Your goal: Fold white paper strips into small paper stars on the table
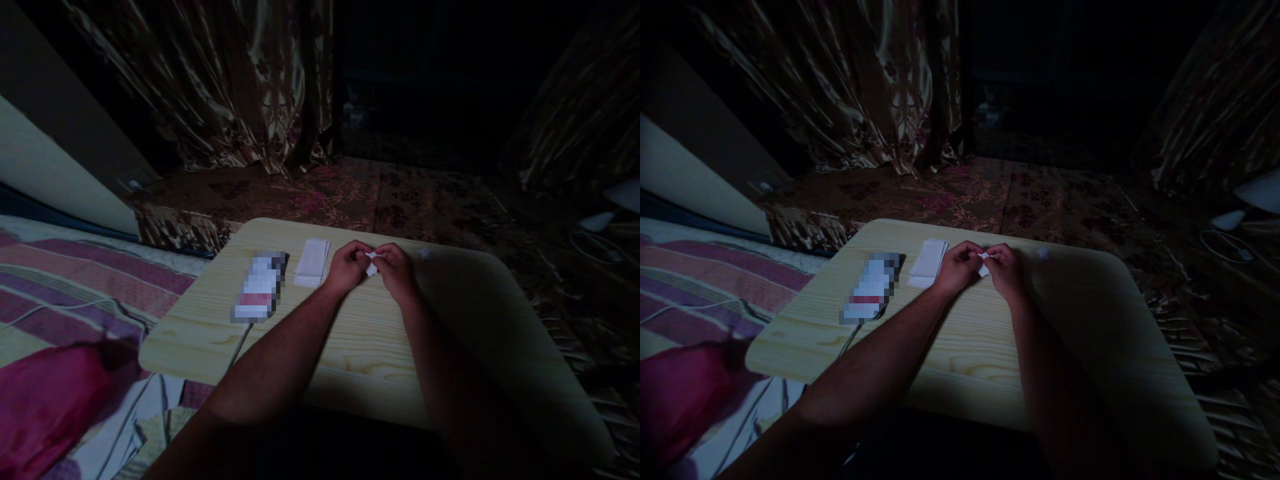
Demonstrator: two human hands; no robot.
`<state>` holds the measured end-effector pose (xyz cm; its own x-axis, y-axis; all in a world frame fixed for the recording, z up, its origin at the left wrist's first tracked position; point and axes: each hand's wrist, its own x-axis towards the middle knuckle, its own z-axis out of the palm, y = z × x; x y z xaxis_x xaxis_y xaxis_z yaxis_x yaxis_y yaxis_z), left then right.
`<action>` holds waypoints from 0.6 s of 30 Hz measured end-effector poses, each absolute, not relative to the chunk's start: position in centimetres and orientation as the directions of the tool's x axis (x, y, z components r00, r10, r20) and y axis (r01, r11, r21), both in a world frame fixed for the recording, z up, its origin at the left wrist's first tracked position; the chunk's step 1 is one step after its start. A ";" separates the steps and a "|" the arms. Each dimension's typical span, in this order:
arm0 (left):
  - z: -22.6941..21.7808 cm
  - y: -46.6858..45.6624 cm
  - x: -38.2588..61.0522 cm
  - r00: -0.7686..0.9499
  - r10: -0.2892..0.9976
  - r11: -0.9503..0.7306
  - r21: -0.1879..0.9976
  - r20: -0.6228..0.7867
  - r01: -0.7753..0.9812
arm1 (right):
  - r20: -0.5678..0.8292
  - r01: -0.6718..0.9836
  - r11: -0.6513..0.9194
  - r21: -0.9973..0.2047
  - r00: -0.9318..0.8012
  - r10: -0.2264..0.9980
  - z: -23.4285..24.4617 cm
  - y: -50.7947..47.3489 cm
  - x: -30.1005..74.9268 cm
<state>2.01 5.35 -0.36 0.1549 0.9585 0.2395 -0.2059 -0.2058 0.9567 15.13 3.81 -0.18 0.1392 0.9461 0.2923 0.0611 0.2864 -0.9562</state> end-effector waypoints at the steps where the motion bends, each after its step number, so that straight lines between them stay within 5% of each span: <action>1: -0.4 5.4 2.0 0.162 0.958 -0.200 0.955 0.237 -0.217 | 0.289 0.059 0.284 -0.957 0.133 0.948 -0.2 3.8 15.1; 18: -0.1 5.4 1.8 0.193 0.961 -0.144 0.956 0.197 -0.254 | 0.252 0.025 0.251 -0.968 0.124 0.960 -0.3 3.8 15.4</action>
<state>1.76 5.44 -0.14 0.1934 0.9612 0.1965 -0.2543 -0.1443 0.9563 15.38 3.80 -0.27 0.1238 0.9598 0.2520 0.0247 0.2509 -0.9677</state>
